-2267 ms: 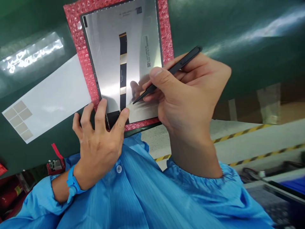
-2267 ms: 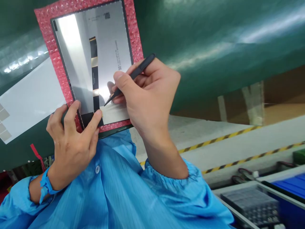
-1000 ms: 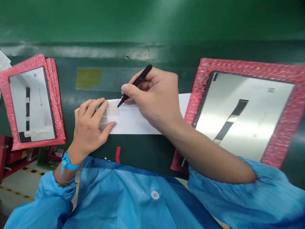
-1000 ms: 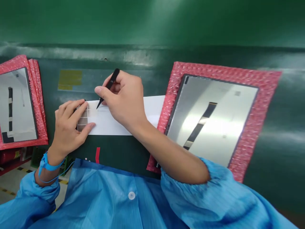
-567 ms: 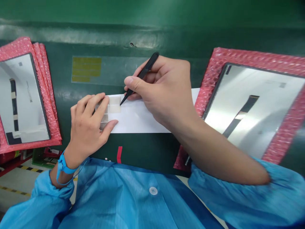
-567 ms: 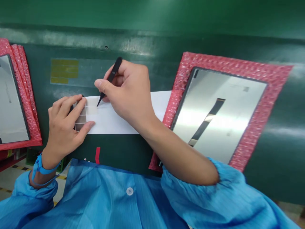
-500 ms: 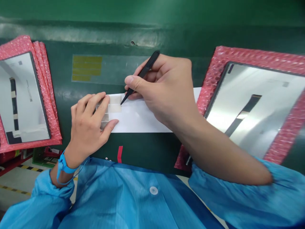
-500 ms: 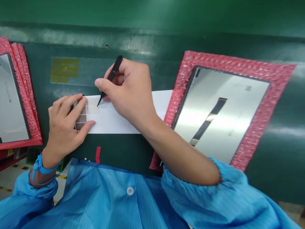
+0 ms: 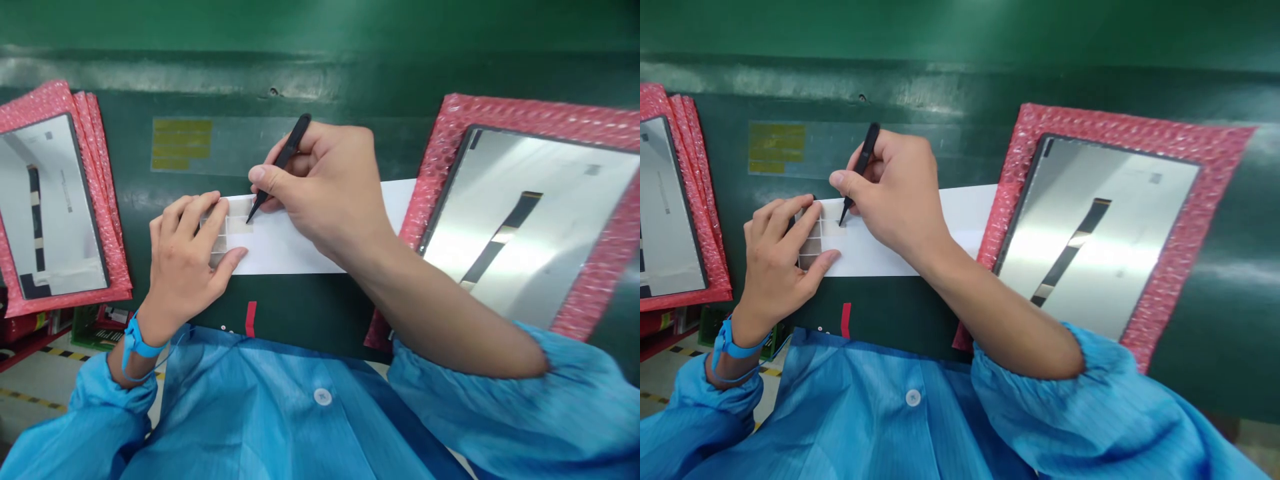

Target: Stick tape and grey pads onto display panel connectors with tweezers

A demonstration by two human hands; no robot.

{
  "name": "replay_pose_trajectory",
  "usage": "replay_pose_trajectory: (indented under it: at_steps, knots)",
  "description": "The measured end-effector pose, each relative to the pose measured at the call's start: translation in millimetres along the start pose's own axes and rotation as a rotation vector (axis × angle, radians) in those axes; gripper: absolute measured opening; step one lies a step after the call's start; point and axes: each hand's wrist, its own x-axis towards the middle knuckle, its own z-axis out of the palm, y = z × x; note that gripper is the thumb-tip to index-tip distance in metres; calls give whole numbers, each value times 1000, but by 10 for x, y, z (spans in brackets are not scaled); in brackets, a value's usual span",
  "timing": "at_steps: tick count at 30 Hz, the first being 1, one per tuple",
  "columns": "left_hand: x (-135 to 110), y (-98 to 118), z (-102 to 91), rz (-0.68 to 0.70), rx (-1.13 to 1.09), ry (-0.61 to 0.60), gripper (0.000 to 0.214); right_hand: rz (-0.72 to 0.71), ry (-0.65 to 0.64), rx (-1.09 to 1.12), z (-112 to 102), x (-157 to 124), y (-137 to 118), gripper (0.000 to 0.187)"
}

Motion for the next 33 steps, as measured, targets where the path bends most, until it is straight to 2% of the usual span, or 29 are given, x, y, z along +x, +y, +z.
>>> replay_pose_trajectory:
  at_steps: [7, 10, 12, 15, 17, 19, 20, 22, 23, 26, 28, 30, 33]
  knots:
    - [-4, -7, -2, -9, 24, 4, 57, 47, 0, 181, 16, -13, 14, 35]
    - [9, -18, -7, -6, 39, 3, 57, 68, 33, 226, -102, -46, -101, 36]
    - [30, -50, -23, 7, 44, 11, 55, 72, 59, 223, -295, -107, -206, 35]
    - [82, -165, -32, 54, 38, 53, 50, 57, 133, 178, -769, -288, -313, 33]
    - [120, -234, -5, 119, 22, 130, 49, 48, 204, 128, -1147, -482, -315, 33]
    - [138, -195, 35, 175, 3, 234, 49, 57, 279, 86, -1490, -718, -263, 33]
    - [134, -109, 55, 188, -14, 293, 49, 72, 313, 72, -1626, -840, -224, 33]
    - [103, 204, 95, 204, -80, 361, 44, 119, 368, 56, -1802, -1065, -136, 33]
    - [80, 415, 123, 213, -133, 353, 41, 145, 389, 51, -1843, -1159, -97, 32]
    - [16, 1085, 268, 320, -323, 224, 34, 192, 439, 47, -1836, -1344, -19, 30]
    - [-5, 1413, 407, 373, -409, 171, 31, 198, 453, 54, -1791, -1396, 7, 31]
    - [-6, 1589, 539, 394, -404, 164, 31, 195, 456, 56, -1761, -1415, 26, 32]
    - [14, 1645, 657, 411, -296, 163, 33, 189, 444, 42, -1762, -1420, 50, 31]
